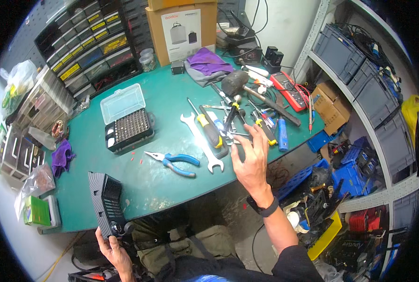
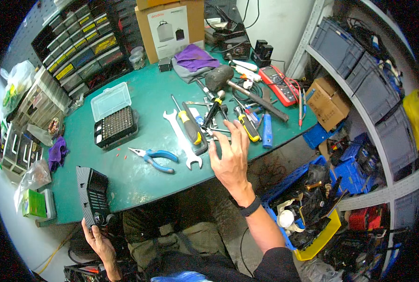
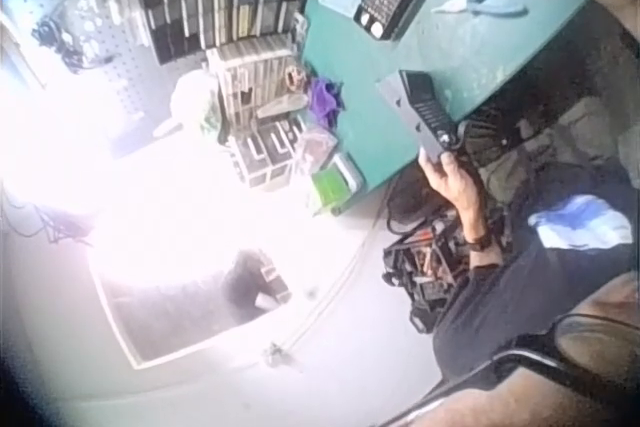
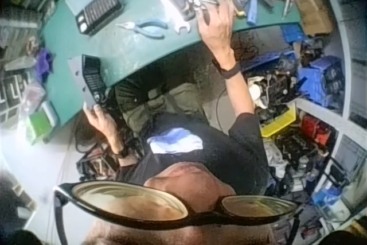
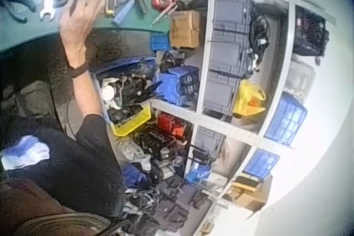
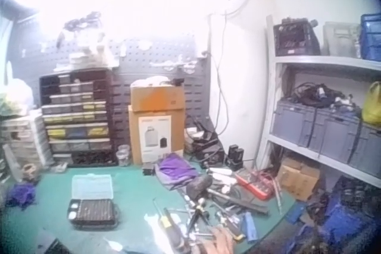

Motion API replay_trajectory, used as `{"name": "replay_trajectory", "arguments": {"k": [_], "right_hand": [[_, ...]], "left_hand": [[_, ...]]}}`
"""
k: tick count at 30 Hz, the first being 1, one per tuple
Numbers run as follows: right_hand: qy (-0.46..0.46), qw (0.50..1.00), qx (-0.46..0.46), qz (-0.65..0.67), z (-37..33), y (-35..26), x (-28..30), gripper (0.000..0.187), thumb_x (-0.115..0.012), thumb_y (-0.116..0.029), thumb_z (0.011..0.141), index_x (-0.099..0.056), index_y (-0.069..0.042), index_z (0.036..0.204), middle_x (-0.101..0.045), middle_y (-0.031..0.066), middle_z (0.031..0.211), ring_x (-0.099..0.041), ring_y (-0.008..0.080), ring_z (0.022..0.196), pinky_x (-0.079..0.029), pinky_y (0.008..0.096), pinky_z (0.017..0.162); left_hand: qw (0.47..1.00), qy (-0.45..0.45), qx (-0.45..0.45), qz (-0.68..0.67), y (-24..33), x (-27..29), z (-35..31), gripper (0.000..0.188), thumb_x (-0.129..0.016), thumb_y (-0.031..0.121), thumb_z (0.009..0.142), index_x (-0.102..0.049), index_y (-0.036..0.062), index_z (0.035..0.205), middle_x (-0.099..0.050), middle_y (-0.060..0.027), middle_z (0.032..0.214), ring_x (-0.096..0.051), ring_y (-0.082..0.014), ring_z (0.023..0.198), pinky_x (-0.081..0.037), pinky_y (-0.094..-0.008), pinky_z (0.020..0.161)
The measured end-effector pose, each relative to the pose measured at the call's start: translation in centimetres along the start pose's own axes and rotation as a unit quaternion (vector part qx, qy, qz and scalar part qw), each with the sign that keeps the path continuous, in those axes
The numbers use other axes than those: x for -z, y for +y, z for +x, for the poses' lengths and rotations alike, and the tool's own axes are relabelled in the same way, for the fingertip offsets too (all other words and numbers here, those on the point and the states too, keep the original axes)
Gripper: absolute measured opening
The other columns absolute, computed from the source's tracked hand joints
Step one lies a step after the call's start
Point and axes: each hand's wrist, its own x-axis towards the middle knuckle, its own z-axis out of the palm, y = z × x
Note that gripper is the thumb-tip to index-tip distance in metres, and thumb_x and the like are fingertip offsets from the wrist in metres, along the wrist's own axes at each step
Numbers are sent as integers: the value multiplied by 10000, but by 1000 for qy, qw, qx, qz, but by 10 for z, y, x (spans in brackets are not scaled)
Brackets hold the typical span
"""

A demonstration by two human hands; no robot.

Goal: Connecting wires and assembling a power supply or electronic device housing at a workbench.

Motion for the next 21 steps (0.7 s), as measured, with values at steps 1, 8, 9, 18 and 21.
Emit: {"name": "replay_trajectory", "arguments": {"k": [1, 8, 9, 18, 21], "right_hand": [[1, 1000, 0, -3, -1, 0, -1, 271, -734, -103, 896, -703, -28, 1155, -597, 204, 1368, -506, 429, 1349, -410, 523, 1135], [-27, 998, -12, 54, -1, 6, -2, 312, -730, -84, 897, -670, 21, 1185, -607, 228, 1294, -585, 434, 1244, -481, 505, 1080], [-25, 998, -13, 52, -1, 6, -3, 312, -730, -84, 897, -670, 21, 1185, -607, 228, 1294, -585, 434, 1244, -481, 505, 1080], [-19, 997, 3, 81, -1, 6, -4, 301, -734, -66, 883, -660, 30, 1159, -634, 203, 1250, -596, 421, 1221, -495, 496, 1067], [-20, 996, -1, 85, -1, 5, -3, 296, -733, -67, 884, -662, 26, 1156, -635, 198, 1253, -591, 421, 1236, -493, 496, 1073]], "left_hand": [[1000, -2, 0, -2, 1, -2, 0, 570, -595, 191, 1108, -381, -10, 1597, -606, -29, 1167, -543, -66, 921, -451, -239, 789], [1000, 6, -13, -17, 0, 0, 1, 543, -628, 206, 1087, -432, -10, 1544, -563, -50, 1271, -543, -110, 1004, -455, -260, 871], [1000, -24, -4, -14, 0, 4, 2, 557, -579, 173, 1113, -379, -21, 1595, -534, -83, 1399, -546, -134, 1116, -461, -278, 974], [996, 38, 48, 57, -2, 8, 6, 563, -567, 186, 1119, -371, -29, 1601, -520, -80, 1402, -524, -138, 1141, -424, -301, 1026], [998, 51, 2, 48, -13, 14, 8, 575, -569, 206, 1119, -367, -27, 1605, -517, -82, 1418, -520, -147, 1145, -420, -310, 1033]]}}
